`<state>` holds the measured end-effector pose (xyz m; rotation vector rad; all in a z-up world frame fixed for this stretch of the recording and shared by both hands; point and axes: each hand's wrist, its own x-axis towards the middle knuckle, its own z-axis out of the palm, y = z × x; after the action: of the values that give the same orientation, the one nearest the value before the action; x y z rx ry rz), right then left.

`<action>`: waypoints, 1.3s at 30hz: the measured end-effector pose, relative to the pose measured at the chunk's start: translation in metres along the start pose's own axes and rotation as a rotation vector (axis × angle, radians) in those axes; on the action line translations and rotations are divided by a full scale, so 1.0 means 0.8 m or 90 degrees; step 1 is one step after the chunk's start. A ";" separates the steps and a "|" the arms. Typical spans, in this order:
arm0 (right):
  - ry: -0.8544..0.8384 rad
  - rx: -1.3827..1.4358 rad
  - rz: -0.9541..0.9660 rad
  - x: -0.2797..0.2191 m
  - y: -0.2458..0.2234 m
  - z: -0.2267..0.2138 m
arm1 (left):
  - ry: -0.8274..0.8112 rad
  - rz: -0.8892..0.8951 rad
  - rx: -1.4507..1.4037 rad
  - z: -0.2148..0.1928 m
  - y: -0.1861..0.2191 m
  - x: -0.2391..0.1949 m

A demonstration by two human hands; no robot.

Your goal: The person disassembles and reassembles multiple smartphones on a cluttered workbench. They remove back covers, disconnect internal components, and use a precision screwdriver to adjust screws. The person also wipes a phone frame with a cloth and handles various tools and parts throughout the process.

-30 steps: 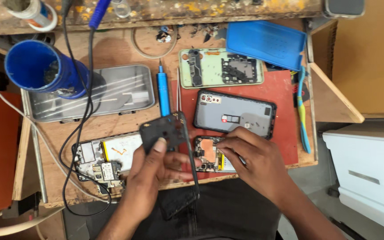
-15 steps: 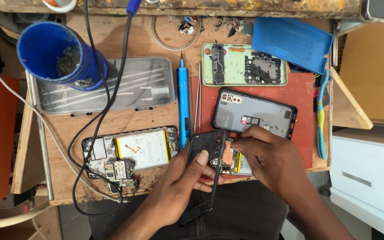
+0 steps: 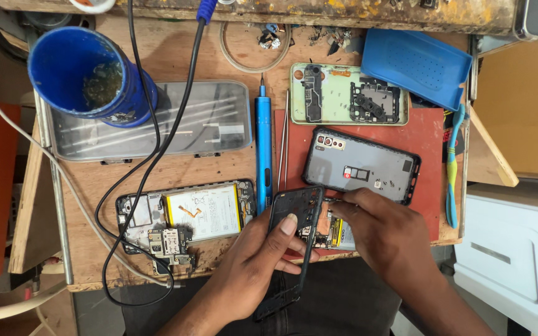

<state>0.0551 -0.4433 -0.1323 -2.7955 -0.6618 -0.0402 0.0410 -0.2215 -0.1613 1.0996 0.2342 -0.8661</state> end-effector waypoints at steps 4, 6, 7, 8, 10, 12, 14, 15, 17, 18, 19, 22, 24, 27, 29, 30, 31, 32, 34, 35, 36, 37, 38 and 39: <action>0.023 0.062 0.039 -0.004 0.003 -0.001 | 0.001 -0.008 0.002 -0.001 -0.006 0.001; 0.038 0.045 0.046 -0.009 0.002 -0.001 | 0.033 -0.037 -0.017 -0.003 -0.012 -0.001; 0.048 0.035 0.051 -0.012 0.003 -0.003 | 0.048 -0.051 -0.024 -0.003 -0.014 -0.002; 0.050 0.041 0.073 -0.015 0.006 -0.005 | 0.050 -0.051 -0.021 -0.004 -0.016 0.001; 0.055 0.053 0.118 -0.021 0.018 -0.014 | 0.054 -0.053 -0.014 -0.004 -0.020 0.004; 0.073 0.053 0.230 -0.026 0.038 -0.026 | 0.075 -0.092 -0.015 -0.005 -0.024 0.008; 0.127 0.048 0.320 -0.029 0.067 -0.039 | 0.091 -0.119 -0.011 -0.008 -0.029 0.011; 0.171 0.041 0.356 -0.031 0.082 -0.044 | 0.093 -0.128 -0.007 -0.010 -0.031 0.012; 0.219 0.017 0.410 -0.037 0.109 -0.050 | 0.089 -0.132 -0.003 -0.013 -0.036 0.013; 0.219 0.003 0.426 -0.040 0.122 -0.052 | 0.086 -0.128 -0.004 -0.013 -0.037 0.013; 0.220 -0.011 0.442 -0.043 0.131 -0.053 | 0.082 -0.124 -0.006 -0.013 -0.038 0.013; 0.177 -0.042 0.451 -0.043 0.140 -0.051 | 0.105 -0.087 -0.015 -0.008 -0.035 0.009; 0.208 0.043 0.438 -0.036 0.130 -0.047 | 0.116 -0.106 -0.003 -0.005 -0.030 0.002; 0.196 0.214 0.405 -0.014 0.097 -0.037 | 0.153 -0.091 -0.030 0.000 -0.023 -0.012; 0.131 0.268 0.356 0.012 0.068 -0.026 | 0.171 -0.079 -0.039 -0.002 -0.016 -0.021; 0.080 0.259 0.320 0.026 0.052 -0.019 | 0.175 -0.081 -0.033 -0.005 -0.014 -0.025; 0.113 0.253 0.198 0.041 0.035 -0.011 | 0.179 -0.083 -0.027 -0.010 -0.013 -0.029; 0.143 0.246 0.077 0.055 0.019 -0.006 | 0.158 -0.054 -0.028 -0.016 -0.013 -0.033; 0.029 0.231 -0.074 0.083 -0.004 -0.001 | 0.113 0.007 -0.030 -0.033 -0.017 -0.041; 0.003 0.215 -0.154 0.093 -0.014 -0.003 | 0.114 0.012 -0.049 -0.043 -0.019 -0.044; -0.024 0.195 -0.232 0.102 -0.021 -0.007 | 0.112 0.019 -0.068 -0.052 -0.022 -0.045; -0.051 0.174 -0.309 0.110 -0.026 -0.011 | 0.110 0.025 -0.087 -0.062 -0.024 -0.045; -0.063 0.108 -0.332 0.115 -0.031 -0.016 | 0.099 0.025 -0.103 -0.073 -0.026 -0.046; -0.076 0.042 -0.353 0.118 -0.035 -0.019 | 0.088 0.025 -0.119 -0.084 -0.029 -0.047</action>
<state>0.1275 -0.3823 -0.1020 -2.4788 -1.4177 0.0412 0.0161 -0.1499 -0.1871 0.9863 0.3992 -0.7197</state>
